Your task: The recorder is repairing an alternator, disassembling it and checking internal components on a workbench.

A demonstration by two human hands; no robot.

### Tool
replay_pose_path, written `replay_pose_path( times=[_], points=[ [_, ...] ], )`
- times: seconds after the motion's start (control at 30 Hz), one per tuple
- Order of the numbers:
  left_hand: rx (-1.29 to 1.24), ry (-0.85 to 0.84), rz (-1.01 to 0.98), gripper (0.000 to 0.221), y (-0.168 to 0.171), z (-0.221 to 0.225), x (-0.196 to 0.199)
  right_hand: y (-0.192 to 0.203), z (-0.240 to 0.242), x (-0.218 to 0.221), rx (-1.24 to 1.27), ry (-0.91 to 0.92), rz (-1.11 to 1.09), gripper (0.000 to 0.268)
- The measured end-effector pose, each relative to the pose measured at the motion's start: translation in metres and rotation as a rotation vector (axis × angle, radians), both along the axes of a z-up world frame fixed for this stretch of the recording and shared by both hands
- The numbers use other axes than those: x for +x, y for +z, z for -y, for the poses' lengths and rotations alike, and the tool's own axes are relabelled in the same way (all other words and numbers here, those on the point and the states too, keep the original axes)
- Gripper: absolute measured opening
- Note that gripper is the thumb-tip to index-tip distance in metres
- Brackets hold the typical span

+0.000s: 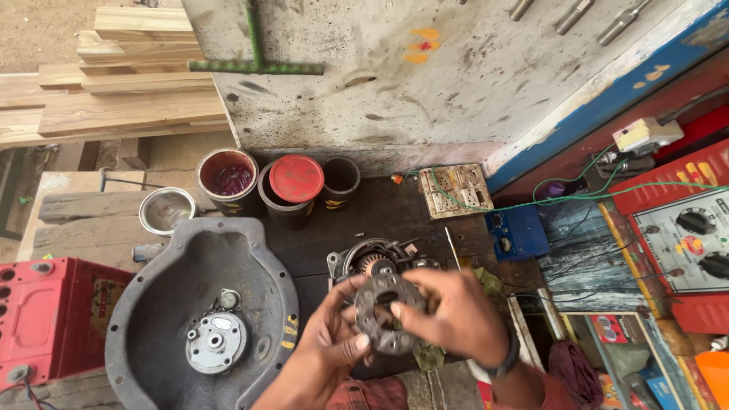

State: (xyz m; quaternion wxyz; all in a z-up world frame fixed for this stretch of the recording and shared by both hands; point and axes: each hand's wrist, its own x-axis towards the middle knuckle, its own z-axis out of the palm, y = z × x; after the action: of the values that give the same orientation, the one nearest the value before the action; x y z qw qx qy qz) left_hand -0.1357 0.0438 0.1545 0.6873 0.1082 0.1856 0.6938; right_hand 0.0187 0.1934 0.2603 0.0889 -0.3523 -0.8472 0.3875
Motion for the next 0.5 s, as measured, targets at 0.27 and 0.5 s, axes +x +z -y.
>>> replay_pose_path(
  times=[0.27,0.5],
  points=[
    [0.082,0.098,-0.136,0.087,0.041,-0.022,-0.018,0.021,-0.077,-0.038,-0.305,0.322,0.068,0.037],
    [0.102,0.001,-0.239,0.085,0.082,-0.011,-0.034,0.018,-0.096,-0.057,-0.516,0.461,0.020,0.038]
  ],
)
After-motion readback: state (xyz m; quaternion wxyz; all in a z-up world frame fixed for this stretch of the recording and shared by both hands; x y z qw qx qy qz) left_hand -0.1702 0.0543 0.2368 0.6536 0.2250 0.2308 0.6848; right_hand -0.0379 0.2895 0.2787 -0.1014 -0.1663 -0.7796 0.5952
